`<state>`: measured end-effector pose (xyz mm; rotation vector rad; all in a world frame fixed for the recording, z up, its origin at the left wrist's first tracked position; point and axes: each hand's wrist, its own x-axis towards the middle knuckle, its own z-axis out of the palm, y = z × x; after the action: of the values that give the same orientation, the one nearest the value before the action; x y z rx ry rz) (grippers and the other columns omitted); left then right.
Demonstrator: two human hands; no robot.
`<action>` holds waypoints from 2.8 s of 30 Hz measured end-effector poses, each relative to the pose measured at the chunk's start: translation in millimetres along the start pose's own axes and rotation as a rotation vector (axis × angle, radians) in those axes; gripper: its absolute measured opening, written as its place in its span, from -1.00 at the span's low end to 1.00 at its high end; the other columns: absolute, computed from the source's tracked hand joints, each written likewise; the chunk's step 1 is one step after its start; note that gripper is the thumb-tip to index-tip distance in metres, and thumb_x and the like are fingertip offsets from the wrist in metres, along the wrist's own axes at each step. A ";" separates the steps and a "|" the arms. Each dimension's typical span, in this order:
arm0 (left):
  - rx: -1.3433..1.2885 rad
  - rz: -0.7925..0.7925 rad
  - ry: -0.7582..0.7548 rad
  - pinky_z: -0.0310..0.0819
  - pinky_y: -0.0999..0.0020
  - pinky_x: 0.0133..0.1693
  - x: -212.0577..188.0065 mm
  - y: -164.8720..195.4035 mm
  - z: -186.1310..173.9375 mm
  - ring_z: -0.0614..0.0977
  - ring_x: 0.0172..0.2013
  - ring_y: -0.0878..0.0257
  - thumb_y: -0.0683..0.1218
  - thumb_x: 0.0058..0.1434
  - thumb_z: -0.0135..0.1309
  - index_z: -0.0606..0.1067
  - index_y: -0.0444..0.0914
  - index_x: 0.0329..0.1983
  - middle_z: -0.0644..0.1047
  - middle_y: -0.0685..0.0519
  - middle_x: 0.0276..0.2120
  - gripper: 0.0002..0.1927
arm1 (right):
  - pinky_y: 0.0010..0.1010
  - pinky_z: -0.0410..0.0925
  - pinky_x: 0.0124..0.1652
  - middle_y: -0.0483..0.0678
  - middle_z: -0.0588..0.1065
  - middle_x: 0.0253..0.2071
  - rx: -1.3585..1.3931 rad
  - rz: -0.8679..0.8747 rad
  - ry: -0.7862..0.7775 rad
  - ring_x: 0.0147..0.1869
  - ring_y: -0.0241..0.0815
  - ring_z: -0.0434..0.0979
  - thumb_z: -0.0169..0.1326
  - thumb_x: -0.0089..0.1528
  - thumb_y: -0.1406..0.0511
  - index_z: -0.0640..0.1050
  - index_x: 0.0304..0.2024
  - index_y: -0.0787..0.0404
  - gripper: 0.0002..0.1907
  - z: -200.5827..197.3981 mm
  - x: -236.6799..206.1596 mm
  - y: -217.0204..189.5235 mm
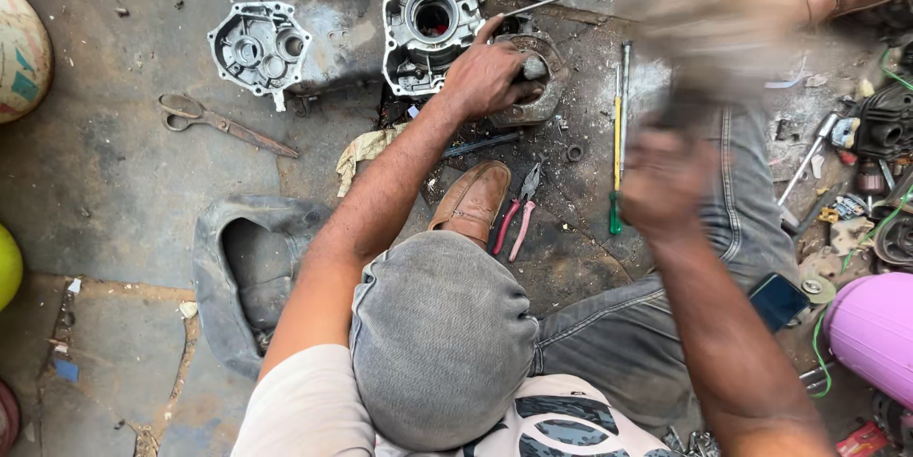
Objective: The person assembles and fits metal engine casing parts together on the floor, using a hammer to tap components into place and adjusting the alignment by hand.
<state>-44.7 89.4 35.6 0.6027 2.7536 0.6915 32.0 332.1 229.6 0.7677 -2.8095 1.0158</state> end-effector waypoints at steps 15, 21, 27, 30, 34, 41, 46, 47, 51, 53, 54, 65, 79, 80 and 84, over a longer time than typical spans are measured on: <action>-0.146 0.019 0.056 -0.16 -0.07 0.52 0.4 -16.4 7.7 0.67 0.04 0.13 0.25 0.33 0.20 0.54 -0.13 0.13 0.67 -0.03 -0.07 -0.52 | -0.51 0.44 -0.39 -0.09 0.51 -0.38 0.218 -0.116 0.195 -0.47 -0.29 0.50 -0.15 0.58 0.16 0.12 0.66 -0.18 -0.41 -32.3 -2.9 -12.5; -0.121 0.104 0.073 -0.08 -0.09 0.42 0.0 -20.7 6.9 0.66 -0.05 0.04 0.25 0.36 0.23 0.58 -0.20 -0.03 0.66 -0.08 -0.14 -0.55 | -0.11 0.42 -0.35 0.06 0.48 -0.42 -0.233 -0.011 -0.143 -0.40 -0.03 0.49 0.02 0.52 0.24 0.25 0.60 -0.10 -0.40 16.9 -1.7 -18.8; -0.190 0.068 0.025 -0.11 -0.04 0.59 -1.6 -28.3 5.0 0.70 0.01 0.19 0.08 0.28 0.18 0.60 -0.02 0.02 0.70 0.05 -0.14 -0.73 | -0.40 0.33 -0.58 -0.12 0.38 -0.52 0.104 -0.083 -0.022 -0.60 -0.29 0.38 -0.15 0.61 0.15 0.21 0.60 -0.01 -0.48 -43.4 11.5 -27.8; -0.127 0.054 -0.057 -0.36 -0.24 0.58 -8.1 -23.4 -6.5 0.64 0.14 0.20 0.23 0.34 0.21 0.60 -0.06 -0.01 0.69 0.06 -0.10 -0.66 | -0.47 0.33 -0.53 -0.05 0.47 -0.41 0.225 -0.205 0.148 -0.57 -0.33 0.40 -0.24 0.65 0.09 0.04 0.61 0.03 -0.47 -66.6 17.2 -35.2; 0.001 0.125 0.238 -0.35 -0.45 0.36 -27.5 -19.2 -20.9 0.46 0.25 0.01 0.27 0.07 0.32 0.60 -0.06 0.03 0.62 0.09 0.04 -0.47 | -0.49 0.33 -0.50 -0.09 0.46 -0.45 0.263 -0.171 0.154 -0.58 -0.34 0.40 -0.23 0.68 0.07 -0.01 0.64 -0.06 -0.46 -57.0 0.8 -37.7; 0.062 0.063 0.183 -0.07 -0.22 0.39 -36.2 -16.3 -14.2 0.48 0.17 0.11 0.35 0.24 0.21 0.56 -0.05 0.18 0.62 0.12 0.07 -0.42 | -0.45 0.50 -0.45 -0.15 0.50 -0.44 0.155 0.004 -0.081 -0.48 -0.35 0.53 -0.22 0.62 0.14 0.04 0.64 -0.04 -0.44 13.7 -28.5 -8.2; 0.024 0.051 0.202 -0.01 -0.18 0.37 -32.7 -20.2 -5.8 0.49 0.09 0.14 0.36 0.27 0.20 0.57 -0.05 0.11 0.63 0.05 0.02 -0.47 | -0.35 0.42 -0.40 -0.13 0.46 -0.51 0.155 0.178 -0.118 -0.46 -0.29 0.51 -0.12 0.58 0.20 0.13 0.62 0.04 -0.44 25.7 -51.2 -6.1; 0.015 0.048 0.169 -0.02 -0.18 0.39 -30.0 -23.1 -5.5 0.49 0.09 0.15 0.35 0.30 0.18 0.58 -0.04 0.07 0.63 0.08 0.03 -0.51 | -0.37 0.42 -0.40 -0.13 0.47 -0.52 0.164 0.192 -0.118 -0.47 -0.30 0.51 -0.12 0.58 0.21 0.13 0.61 0.06 -0.44 26.6 -52.7 -5.7; 0.006 0.072 0.220 0.04 -0.19 0.37 -20.7 -31.4 -2.1 0.52 0.08 0.13 0.32 0.32 0.19 0.59 -0.03 0.02 0.64 0.07 0.00 -0.57 | -0.38 0.41 -0.41 -0.12 0.48 -0.52 0.182 0.203 -0.110 -0.47 -0.30 0.53 -0.11 0.57 0.22 0.13 0.60 0.11 -0.43 27.9 -53.7 -1.7; -0.018 0.091 0.319 0.09 -0.18 0.32 -20.4 -32.9 -0.7 0.53 0.07 0.09 0.33 0.33 0.20 0.58 -0.09 0.04 0.64 0.02 -0.04 -0.53 | -0.37 0.42 -0.39 -0.11 0.47 -0.51 0.188 0.204 -0.107 -0.46 -0.29 0.52 -0.13 0.58 0.22 0.13 0.61 0.12 -0.43 28.4 -55.1 0.6; -0.029 0.104 0.367 0.11 -0.17 0.29 -20.5 -33.1 -0.9 0.54 0.06 0.07 0.33 0.34 0.21 0.58 -0.12 0.05 0.64 0.00 -0.06 -0.50 | -0.36 0.42 -0.39 -0.11 0.47 -0.50 0.193 0.206 -0.103 -0.45 -0.29 0.52 -0.13 0.58 0.22 0.13 0.62 0.12 -0.43 28.9 -56.0 2.4; 0.006 0.061 0.264 0.01 -0.20 0.37 -26.3 -25.6 -8.9 0.57 0.01 0.10 0.27 0.22 0.30 0.57 -0.21 0.13 0.61 -0.09 -0.07 -0.40 | -0.51 0.37 -0.60 -0.21 0.37 -0.44 0.543 0.727 -0.364 -0.53 -0.39 0.37 -0.14 0.49 0.13 0.06 0.60 -0.12 -0.36 111.4 -96.4 42.4; 0.065 0.060 0.278 -0.08 -0.25 0.42 -22.0 -30.1 3.8 0.56 0.13 0.09 0.19 0.23 0.34 0.58 -0.23 0.13 0.64 -0.02 0.03 -0.45 | -0.54 0.26 -0.65 -0.18 0.33 -0.51 0.978 0.906 -0.127 -0.60 -0.39 0.28 -0.17 0.50 0.10 0.07 0.56 0.02 -0.39 203.3 -83.9 48.0; 0.078 0.053 0.269 -0.10 -0.26 0.42 -22.5 -29.8 4.1 0.56 0.13 0.09 0.18 0.22 0.35 0.58 -0.21 0.13 0.64 0.00 0.02 -0.46 | -0.55 0.26 -0.64 -0.18 0.33 -0.50 0.961 0.908 -0.127 -0.59 -0.40 0.29 -0.16 0.50 0.10 0.07 0.56 0.02 -0.39 201.8 -83.2 48.9; 0.076 0.044 0.212 -0.12 -0.27 0.42 -25.9 -27.7 4.2 0.57 0.09 0.13 0.16 0.17 0.35 0.58 -0.17 0.15 0.64 0.01 0.04 -0.45 | -0.54 0.27 -0.66 -0.20 0.33 -0.48 0.934 0.903 -0.109 -0.59 -0.39 0.32 -0.16 0.46 0.13 0.08 0.58 0.03 -0.36 188.8 -83.5 53.1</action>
<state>-29.7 57.3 21.6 0.6425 2.9822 0.6998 101.1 287.5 32.9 -0.5959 -2.6308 2.5158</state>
